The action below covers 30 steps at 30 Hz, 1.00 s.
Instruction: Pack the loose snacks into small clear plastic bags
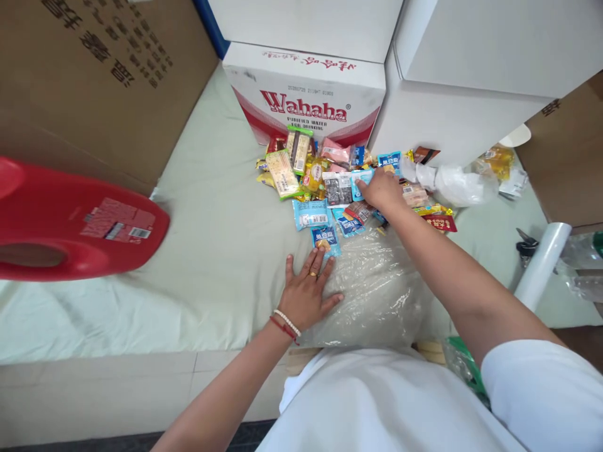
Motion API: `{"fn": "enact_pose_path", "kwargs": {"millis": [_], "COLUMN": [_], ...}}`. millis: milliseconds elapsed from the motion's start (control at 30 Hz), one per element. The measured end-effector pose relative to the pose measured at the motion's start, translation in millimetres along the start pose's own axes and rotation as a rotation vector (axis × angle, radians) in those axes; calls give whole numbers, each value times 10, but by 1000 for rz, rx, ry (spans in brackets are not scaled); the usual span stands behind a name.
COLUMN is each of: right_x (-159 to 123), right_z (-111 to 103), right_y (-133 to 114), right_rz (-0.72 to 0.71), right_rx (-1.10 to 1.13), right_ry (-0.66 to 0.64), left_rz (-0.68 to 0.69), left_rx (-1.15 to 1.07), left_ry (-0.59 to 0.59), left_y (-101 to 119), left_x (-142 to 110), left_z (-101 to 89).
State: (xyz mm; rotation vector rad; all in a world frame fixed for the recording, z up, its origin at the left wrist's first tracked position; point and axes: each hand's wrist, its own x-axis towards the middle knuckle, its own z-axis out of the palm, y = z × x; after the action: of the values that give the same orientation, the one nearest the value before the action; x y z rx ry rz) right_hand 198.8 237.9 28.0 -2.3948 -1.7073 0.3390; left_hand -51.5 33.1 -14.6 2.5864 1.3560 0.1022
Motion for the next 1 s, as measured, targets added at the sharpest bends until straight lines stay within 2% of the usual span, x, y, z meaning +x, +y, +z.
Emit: {"fn": "enact_pose_path", "kwargs": {"millis": [133,233,300,367,400,500,567,633,733,867,1000], "right_x": [67,124,52,-173,-347,-1018,-1456,-1781,-2021,-2073,-2038], "right_z": [-22,-130,-257,-406,-471,-528,-416,-231,1,60,64], "right_y": [43,156,182,139,100,21,93,289,669,978,1035], "right_rz": [51,-18,-99,-281,-416,-868,-1062,-1078,-986,-945,-811], "right_rx": [79,151,231,309,331,287,154,-7,-102,109,227], "right_ry": [-30,82,168,192,163,-83,-208,-222,-195,-299,-290], "left_rz": [-48,-66,-64,-61,-61,-72,-78,-80,-80,-73,-75], "left_rx": [7,3,-8,-14,-13,-8,-8,-6,2,11,18], "left_ry": [-10,-5,0,2,2,3,1,-2,2,8,0], "left_y": [71,105,116,121,123,127,130,131,129,123,121], "left_x": [-53,-80,-92,-98,-100,-97,-93,-91,-91,-95,-95], "left_z": [13,17,14,12,12,18,26,34,41,41,46]}}
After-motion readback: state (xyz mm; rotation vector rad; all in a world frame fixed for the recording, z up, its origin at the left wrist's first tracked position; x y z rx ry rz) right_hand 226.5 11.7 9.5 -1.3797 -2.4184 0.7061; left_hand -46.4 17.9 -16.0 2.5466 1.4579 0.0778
